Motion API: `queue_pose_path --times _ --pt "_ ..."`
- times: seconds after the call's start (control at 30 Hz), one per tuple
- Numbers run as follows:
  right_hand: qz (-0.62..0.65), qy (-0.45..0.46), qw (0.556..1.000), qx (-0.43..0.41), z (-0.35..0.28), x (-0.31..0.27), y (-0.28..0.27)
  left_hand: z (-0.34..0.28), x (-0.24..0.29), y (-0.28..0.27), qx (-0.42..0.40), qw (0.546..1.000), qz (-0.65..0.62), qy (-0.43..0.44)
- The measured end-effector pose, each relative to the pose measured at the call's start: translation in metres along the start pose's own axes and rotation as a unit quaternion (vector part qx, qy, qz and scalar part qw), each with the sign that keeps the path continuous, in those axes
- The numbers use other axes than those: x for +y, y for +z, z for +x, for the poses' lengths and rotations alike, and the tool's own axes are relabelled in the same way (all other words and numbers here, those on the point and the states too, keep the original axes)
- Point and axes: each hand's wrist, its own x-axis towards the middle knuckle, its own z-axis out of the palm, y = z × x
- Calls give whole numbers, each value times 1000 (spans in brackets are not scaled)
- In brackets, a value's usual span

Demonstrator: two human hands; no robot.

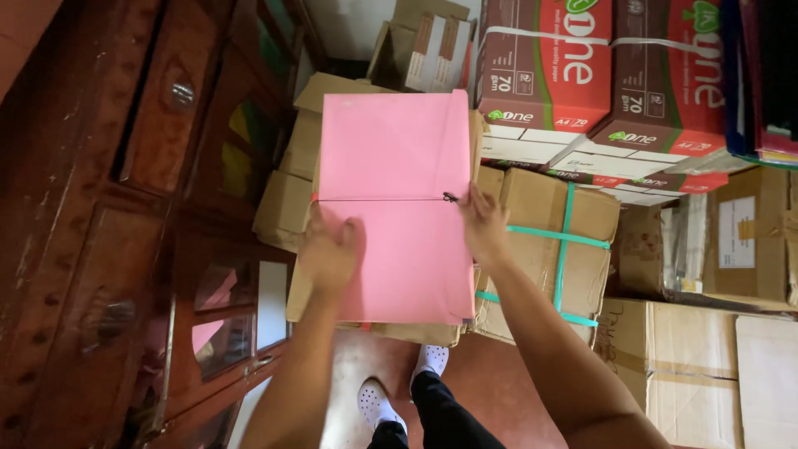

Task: Cleaning and organizing folders in a storage area.

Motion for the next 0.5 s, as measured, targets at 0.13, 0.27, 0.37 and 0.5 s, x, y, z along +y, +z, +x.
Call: queue_pose_path --times 0.13,0.27,0.37,0.5 --pt "27 18 999 -9 4 39 12 -2 10 -9 -29 999 33 21" --pt "39 104 993 -35 4 53 24 4 2 2 -5 998 56 38" --pt "54 125 990 -32 3 50 25 3 -4 10 25 996 72 53" --pt "83 168 982 -1 7 61 31 0 -2 11 54 993 82 62"
